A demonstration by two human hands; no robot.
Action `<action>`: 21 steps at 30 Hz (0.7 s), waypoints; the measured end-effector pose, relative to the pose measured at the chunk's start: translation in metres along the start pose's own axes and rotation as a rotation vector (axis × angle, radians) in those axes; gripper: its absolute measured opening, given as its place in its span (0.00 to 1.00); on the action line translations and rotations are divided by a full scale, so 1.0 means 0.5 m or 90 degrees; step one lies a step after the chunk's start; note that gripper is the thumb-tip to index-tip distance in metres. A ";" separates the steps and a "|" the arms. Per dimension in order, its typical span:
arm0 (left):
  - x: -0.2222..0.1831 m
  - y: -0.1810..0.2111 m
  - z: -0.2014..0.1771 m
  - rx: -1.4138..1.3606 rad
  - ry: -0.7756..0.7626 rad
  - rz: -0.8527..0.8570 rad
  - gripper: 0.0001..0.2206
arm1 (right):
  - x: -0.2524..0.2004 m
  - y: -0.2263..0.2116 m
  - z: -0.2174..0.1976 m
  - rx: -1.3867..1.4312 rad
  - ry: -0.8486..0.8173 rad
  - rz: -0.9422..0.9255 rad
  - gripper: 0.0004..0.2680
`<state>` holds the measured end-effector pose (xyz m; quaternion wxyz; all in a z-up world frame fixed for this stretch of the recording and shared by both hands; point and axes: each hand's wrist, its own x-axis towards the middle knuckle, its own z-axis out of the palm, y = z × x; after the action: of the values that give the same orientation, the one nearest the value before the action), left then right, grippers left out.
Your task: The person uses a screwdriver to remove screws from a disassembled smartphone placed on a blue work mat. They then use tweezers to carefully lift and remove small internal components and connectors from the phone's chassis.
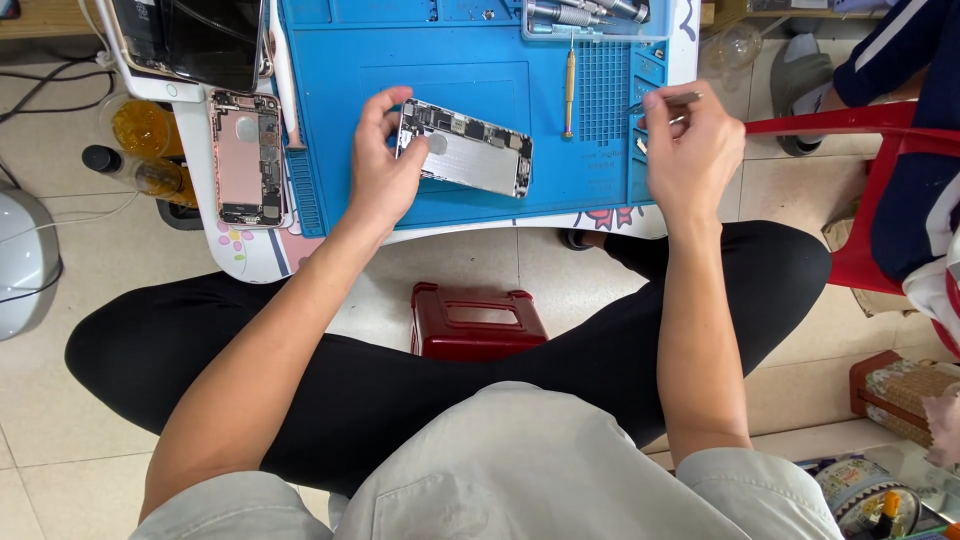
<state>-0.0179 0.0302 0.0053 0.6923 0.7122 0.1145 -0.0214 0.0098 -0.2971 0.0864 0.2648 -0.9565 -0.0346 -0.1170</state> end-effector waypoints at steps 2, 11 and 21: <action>-0.004 0.017 0.004 -0.019 0.019 -0.032 0.23 | 0.000 0.008 0.014 -0.029 -0.025 0.003 0.04; -0.026 0.003 0.025 -0.042 -0.018 -0.092 0.23 | 0.004 0.025 0.031 -0.129 -0.124 0.059 0.02; 0.005 0.033 -0.031 0.232 -0.043 -0.022 0.12 | 0.001 0.029 0.033 -0.164 -0.136 0.012 0.02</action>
<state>-0.0142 0.0459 0.0215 0.5546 0.8227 0.0976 -0.0779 0.0155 -0.3008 0.0654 0.1363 -0.9898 -0.0383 -0.0155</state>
